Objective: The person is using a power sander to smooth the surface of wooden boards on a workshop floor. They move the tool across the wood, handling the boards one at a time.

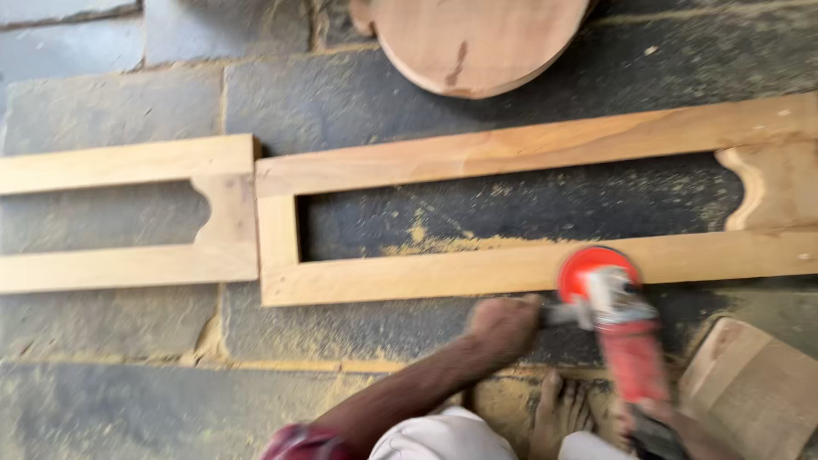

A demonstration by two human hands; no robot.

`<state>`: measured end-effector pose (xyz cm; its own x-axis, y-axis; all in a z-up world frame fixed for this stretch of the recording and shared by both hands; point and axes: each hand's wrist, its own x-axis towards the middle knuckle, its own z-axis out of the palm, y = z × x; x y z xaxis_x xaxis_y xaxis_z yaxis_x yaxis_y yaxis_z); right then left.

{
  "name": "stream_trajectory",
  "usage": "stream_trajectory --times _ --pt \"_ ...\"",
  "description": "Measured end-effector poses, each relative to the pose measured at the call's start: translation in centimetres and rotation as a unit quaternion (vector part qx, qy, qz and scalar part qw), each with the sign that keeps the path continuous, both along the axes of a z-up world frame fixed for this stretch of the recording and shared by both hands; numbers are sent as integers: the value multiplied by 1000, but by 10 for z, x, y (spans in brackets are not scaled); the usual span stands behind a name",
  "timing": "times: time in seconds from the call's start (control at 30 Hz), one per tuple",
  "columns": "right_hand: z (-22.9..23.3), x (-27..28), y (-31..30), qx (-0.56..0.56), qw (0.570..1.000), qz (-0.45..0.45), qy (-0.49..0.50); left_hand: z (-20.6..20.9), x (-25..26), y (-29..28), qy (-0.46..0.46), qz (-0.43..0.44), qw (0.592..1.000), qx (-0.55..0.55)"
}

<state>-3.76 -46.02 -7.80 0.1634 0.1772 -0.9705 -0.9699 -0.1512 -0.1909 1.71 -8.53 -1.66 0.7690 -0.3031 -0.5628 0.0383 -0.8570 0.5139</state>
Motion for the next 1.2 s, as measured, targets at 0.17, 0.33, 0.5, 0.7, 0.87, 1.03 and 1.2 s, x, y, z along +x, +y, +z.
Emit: stream_trajectory --times 0.17,0.33,0.5,0.7,0.87,1.03,1.2 --pt "56 10 191 260 955 122 -77 4 -109 138 -72 224 970 54" --pt "93 14 310 268 893 317 -175 21 -190 217 52 319 920 222" --pt "87 23 270 265 918 241 -168 -2 -165 187 -7 308 944 121" --pt "62 33 100 104 984 122 -75 -10 -50 64 -15 97 995 10" --pt "44 13 18 29 999 -40 -19 2 7 3 27 -62 997 24" --pt "61 57 81 42 982 96 -159 -10 19 54 30 4 999 32" --pt "85 161 231 152 965 127 -172 -11 51 171 -165 156 959 172"
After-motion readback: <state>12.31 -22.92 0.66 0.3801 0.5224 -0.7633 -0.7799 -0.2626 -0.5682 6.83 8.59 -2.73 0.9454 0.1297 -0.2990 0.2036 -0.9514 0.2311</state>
